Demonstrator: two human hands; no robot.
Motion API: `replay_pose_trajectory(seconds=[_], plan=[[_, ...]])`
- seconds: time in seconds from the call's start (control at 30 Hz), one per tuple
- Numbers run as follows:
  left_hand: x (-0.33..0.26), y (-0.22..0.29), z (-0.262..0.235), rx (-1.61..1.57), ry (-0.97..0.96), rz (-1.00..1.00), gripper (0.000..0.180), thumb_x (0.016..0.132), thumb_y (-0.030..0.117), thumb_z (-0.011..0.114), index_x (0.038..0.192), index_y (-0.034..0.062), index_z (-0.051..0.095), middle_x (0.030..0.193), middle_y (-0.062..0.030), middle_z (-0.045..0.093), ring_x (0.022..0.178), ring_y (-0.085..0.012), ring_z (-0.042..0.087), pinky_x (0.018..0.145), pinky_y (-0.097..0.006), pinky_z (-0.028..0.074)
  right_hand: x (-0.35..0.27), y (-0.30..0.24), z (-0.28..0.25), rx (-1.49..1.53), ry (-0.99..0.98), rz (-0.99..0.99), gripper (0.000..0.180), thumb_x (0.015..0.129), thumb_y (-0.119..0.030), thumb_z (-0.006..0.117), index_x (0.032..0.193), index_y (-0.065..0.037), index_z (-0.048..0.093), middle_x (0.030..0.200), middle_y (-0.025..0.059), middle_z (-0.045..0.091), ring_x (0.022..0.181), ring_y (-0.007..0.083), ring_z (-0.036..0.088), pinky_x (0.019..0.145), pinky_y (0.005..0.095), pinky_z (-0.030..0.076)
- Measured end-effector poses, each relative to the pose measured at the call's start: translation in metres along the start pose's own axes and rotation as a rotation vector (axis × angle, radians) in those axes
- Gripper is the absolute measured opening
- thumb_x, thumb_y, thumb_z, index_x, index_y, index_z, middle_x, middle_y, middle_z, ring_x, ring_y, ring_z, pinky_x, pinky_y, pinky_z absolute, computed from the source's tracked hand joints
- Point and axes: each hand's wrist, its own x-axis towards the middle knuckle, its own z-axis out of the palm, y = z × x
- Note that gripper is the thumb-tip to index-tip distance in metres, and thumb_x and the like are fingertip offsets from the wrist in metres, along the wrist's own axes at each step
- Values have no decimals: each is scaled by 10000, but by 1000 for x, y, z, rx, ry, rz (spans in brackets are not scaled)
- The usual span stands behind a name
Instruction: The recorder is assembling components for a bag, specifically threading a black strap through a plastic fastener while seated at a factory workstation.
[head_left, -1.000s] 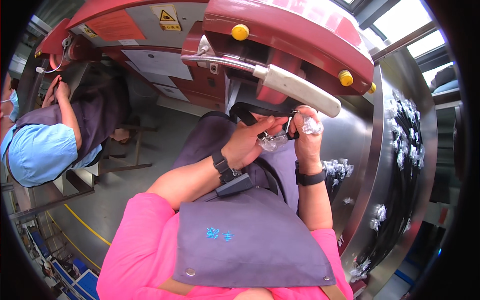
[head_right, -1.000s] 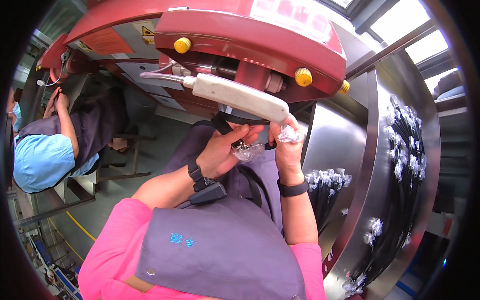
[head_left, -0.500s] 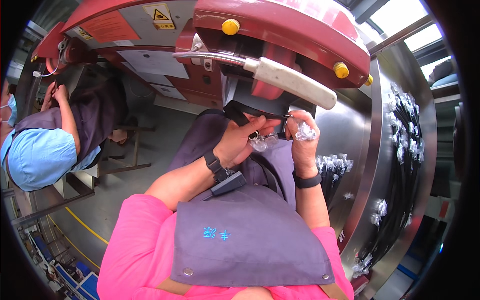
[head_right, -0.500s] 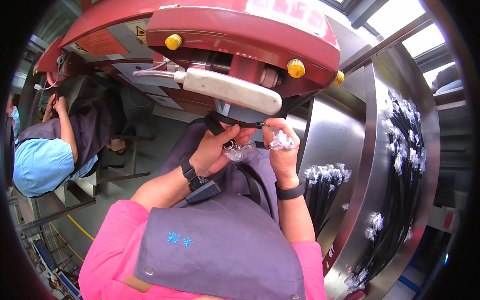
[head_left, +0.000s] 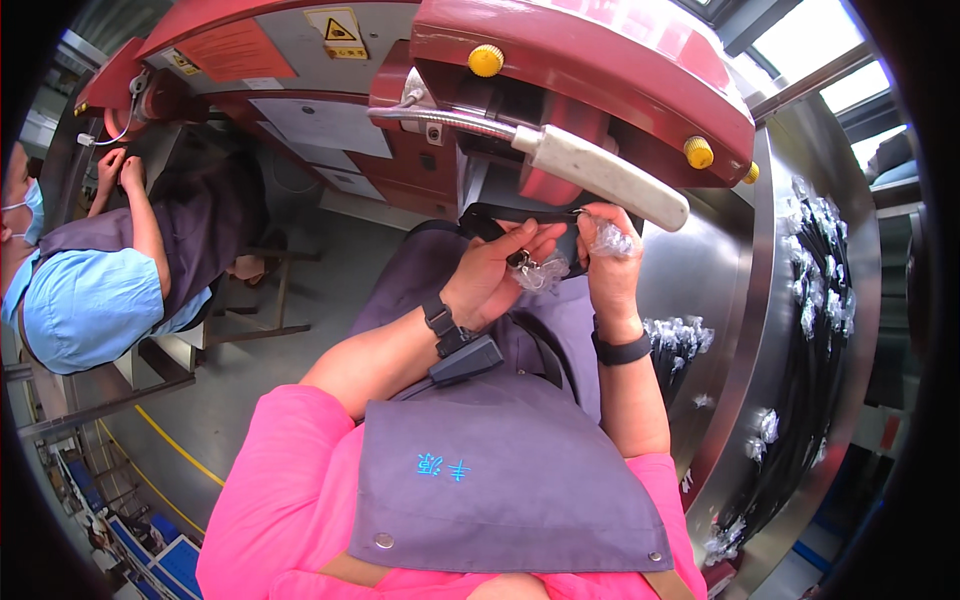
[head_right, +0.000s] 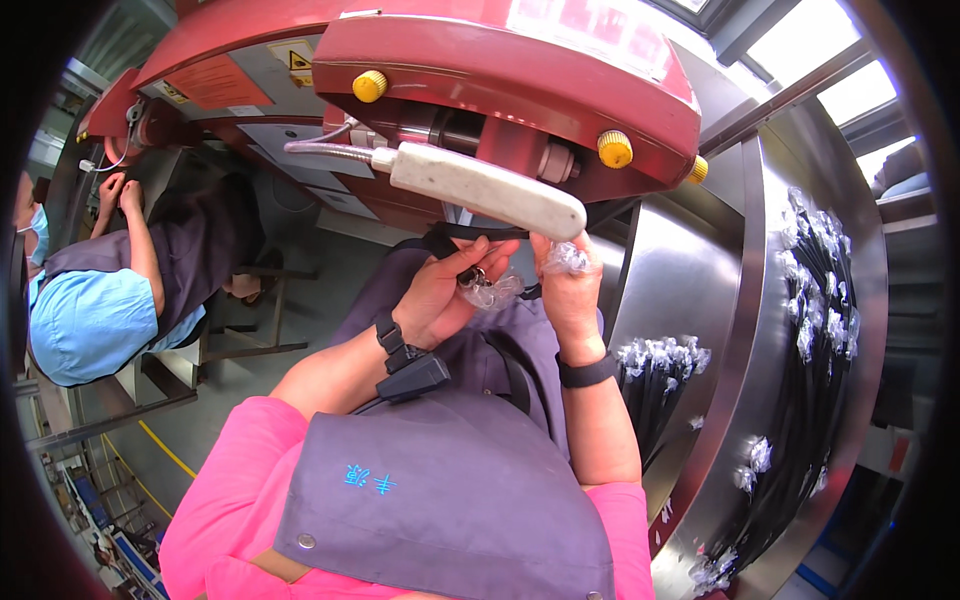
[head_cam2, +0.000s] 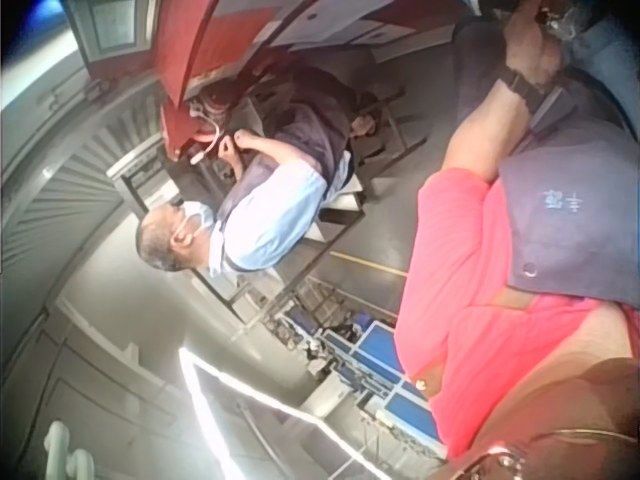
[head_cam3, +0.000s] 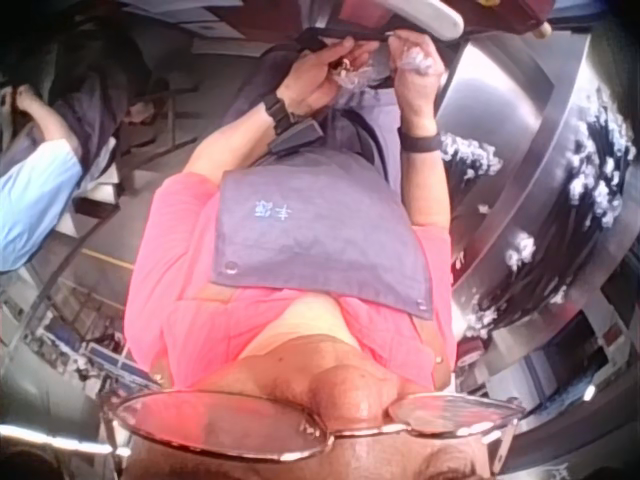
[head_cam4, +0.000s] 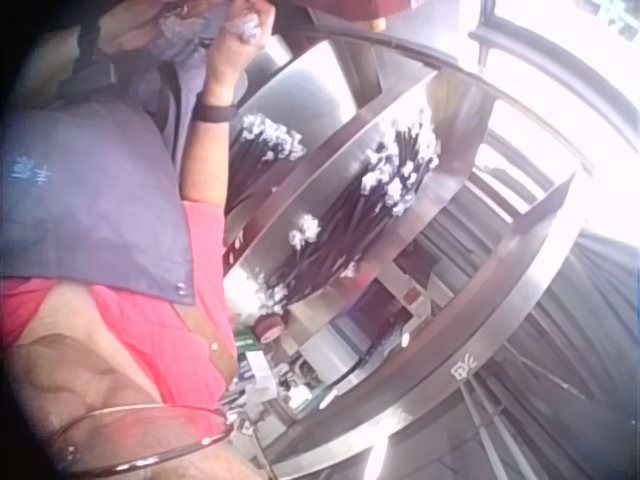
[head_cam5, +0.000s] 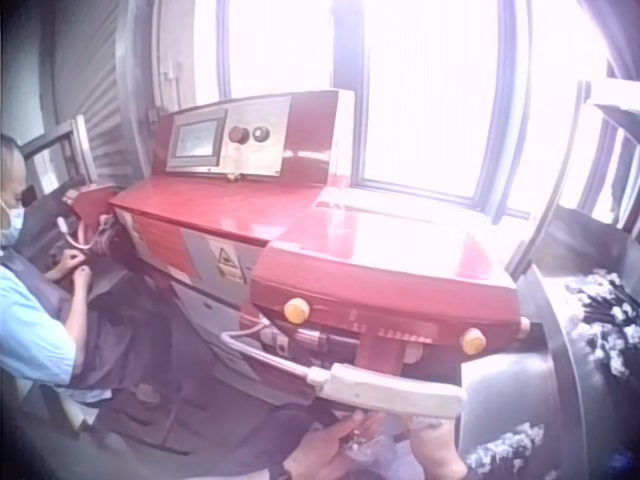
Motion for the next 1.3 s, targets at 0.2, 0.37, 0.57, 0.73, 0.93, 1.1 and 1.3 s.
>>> replay_pose_trajectory(seconds=[0.2,0.37,0.57,0.73,0.93,1.1,1.3], plan=[[3,-1,-3,-19,-2,3,130,940,85,585,1033,-5,599,1133,-177,637,1089,-216,626,895,-290,541,5,4,-1,26,-14,32,129,912,-93,642,1023,-38,606,642,-33,509,537,46,442,474,193,323],[5,0,-4,-16,-2,6,131,940,85,585,1035,-3,599,1131,-178,638,1080,-212,630,892,-281,544,8,10,-3,28,-24,45,140,908,-84,644,1030,-28,601,662,-24,520,544,51,452,473,196,332],[8,-1,-6,-17,-3,1,147,941,90,585,1054,-4,591,1137,-179,635,1084,-207,626,892,-278,537,10,10,-2,-18,0,57,148,905,-83,650,1031,-21,604,675,-12,531,542,57,458,470,199,342],[8,-3,-3,-36,3,-7,132,937,91,594,1037,5,605,1105,-162,647,1074,-235,635,869,-292,538,9,11,-5,27,6,56,159,903,-101,659,1024,-11,608,684,-5,544,535,59,460,463,200,340],[7,-2,-4,-41,29,-14,146,949,99,576,1049,-3,605,1103,-160,648,1076,-228,634,877,-290,531,10,7,-4,-82,-5,84,170,897,-125,672,1009,-11,614,720,9,588,523,51,457,455,197,334],[8,-2,-9,-46,31,-16,144,956,96,562,1048,-6,606,1108,-168,647,1059,-222,639,870,-292,528,11,6,-1,-103,5,96,176,892,-136,681,1005,-15,621,748,25,618,522,47,457,453,197,332],[7,-1,-3,-21,8,-28,192,947,117,586,1068,-32,598,1123,-169,646,1010,-166,643,894,-266,526,11,6,-3,-122,41,63,178,886,-131,687,1008,-15,631,748,27,618,518,46,455,445,202,331]])
